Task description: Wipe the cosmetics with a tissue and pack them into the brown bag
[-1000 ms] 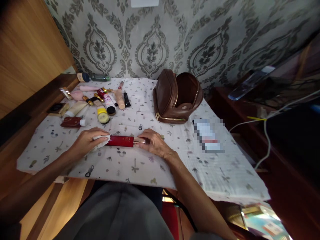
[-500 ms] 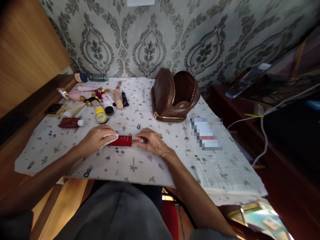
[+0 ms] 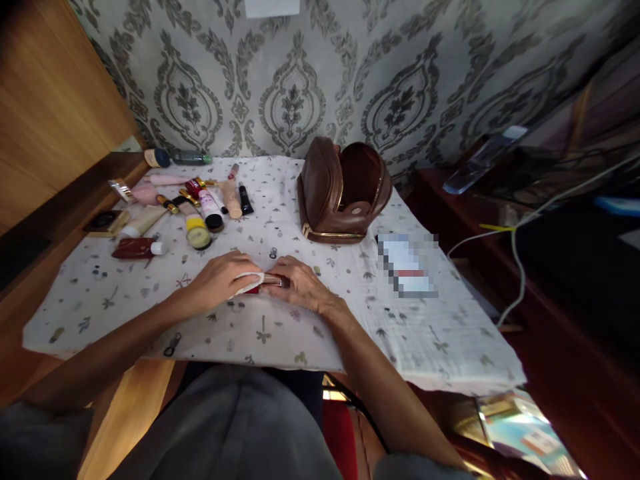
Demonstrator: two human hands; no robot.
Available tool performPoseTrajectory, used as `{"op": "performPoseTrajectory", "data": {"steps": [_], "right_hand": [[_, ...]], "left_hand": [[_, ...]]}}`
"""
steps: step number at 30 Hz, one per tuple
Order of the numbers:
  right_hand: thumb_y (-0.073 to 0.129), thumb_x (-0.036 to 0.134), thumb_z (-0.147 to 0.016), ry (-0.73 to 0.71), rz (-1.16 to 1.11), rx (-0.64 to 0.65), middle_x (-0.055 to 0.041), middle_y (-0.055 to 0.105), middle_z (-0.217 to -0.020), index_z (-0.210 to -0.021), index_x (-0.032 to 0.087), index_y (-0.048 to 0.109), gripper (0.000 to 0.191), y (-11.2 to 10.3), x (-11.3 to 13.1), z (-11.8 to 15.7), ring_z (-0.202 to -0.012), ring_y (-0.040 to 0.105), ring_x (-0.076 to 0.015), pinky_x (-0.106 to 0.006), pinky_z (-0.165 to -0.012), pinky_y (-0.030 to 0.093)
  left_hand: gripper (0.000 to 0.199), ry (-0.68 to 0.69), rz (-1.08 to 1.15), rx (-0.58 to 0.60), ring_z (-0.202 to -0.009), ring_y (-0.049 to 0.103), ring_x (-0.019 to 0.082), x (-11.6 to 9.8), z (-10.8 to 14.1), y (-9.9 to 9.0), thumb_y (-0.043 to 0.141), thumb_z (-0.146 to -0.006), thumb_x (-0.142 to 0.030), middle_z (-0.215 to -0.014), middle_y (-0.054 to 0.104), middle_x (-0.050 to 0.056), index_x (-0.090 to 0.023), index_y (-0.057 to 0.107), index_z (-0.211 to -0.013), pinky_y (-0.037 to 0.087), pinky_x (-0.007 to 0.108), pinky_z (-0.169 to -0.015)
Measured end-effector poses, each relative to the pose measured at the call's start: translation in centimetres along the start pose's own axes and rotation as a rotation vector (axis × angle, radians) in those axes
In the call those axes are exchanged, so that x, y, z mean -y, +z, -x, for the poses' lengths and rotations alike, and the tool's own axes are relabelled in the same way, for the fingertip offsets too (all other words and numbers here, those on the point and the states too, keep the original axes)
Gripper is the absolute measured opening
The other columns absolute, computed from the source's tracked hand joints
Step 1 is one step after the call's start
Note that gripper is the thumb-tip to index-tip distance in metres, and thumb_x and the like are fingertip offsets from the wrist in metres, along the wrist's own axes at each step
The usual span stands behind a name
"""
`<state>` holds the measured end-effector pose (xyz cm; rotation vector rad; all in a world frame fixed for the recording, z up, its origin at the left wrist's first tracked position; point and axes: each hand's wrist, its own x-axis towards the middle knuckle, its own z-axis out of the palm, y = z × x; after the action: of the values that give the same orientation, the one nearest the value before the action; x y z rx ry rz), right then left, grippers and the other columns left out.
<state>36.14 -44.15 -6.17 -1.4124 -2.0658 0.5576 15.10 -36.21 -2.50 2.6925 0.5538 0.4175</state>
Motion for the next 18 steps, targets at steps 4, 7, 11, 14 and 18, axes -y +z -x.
{"op": "performPoseTrajectory", "data": {"steps": [4, 7, 11, 14, 18], "right_hand": [[0.065, 0.046, -0.090, -0.004, -0.023, 0.014, -0.0062, 0.063, -0.091, -0.091, 0.019, 0.070, 0.027, -0.1, 0.1, 0.0, -0.089, 0.060, -0.0217, -0.035, -0.080, 0.048], [0.066, 0.045, -0.089, 0.001, -0.040, 0.012, -0.0065, 0.064, -0.094, -0.092, 0.020, 0.070, 0.026, -0.2, 0.2, 0.1, -0.088, 0.060, -0.0215, -0.035, -0.080, 0.049], [0.068, 0.043, -0.088, 0.007, -0.062, 0.018, -0.0066, 0.065, -0.096, -0.096, 0.020, 0.070, 0.024, -0.1, 0.1, 0.2, -0.088, 0.062, -0.0207, -0.035, -0.080, 0.050], [0.069, 0.043, -0.088, 0.010, -0.089, 0.000, -0.0077, 0.066, -0.099, -0.102, 0.020, 0.069, 0.028, 0.2, -0.1, 0.2, -0.089, 0.063, -0.0210, -0.035, -0.081, 0.051], [0.068, 0.047, -0.088, -0.058, -0.114, -0.068, -0.0093, 0.066, -0.099, -0.106, 0.019, 0.069, 0.033, 0.4, -0.2, 0.2, -0.090, 0.062, -0.0225, -0.038, -0.081, 0.051]], "left_hand": [[0.024, -0.072, 0.029, -0.017, -0.094, 0.067, 0.023, 1.1, 1.6, -0.7, 0.052, -0.098, -0.031, -0.098, 0.074, 0.005, -0.023, 0.074, -0.100, 0.051, 0.034, -0.084], [0.026, -0.137, 0.098, -0.019, -0.096, 0.068, 0.023, 2.2, 3.1, -1.4, 0.052, -0.097, -0.033, -0.104, 0.076, 0.006, -0.023, 0.074, -0.105, 0.052, 0.034, -0.086], [0.033, -0.225, 0.203, -0.019, -0.102, 0.069, 0.024, 3.4, 5.1, -2.1, 0.054, -0.096, -0.041, -0.114, 0.075, 0.007, -0.022, 0.072, -0.115, 0.053, 0.034, -0.088], [0.039, -0.242, 0.248, -0.003, -0.106, 0.068, 0.025, 3.7, 6.1, -2.3, 0.058, -0.093, -0.045, -0.120, 0.072, 0.008, -0.022, 0.068, -0.124, 0.052, 0.034, -0.091], [0.041, -0.214, 0.246, -0.001, -0.103, 0.067, 0.024, 3.7, 6.6, -2.2, 0.064, -0.090, -0.043, -0.117, 0.071, 0.007, -0.022, 0.066, -0.126, 0.052, 0.035, -0.091]]}}
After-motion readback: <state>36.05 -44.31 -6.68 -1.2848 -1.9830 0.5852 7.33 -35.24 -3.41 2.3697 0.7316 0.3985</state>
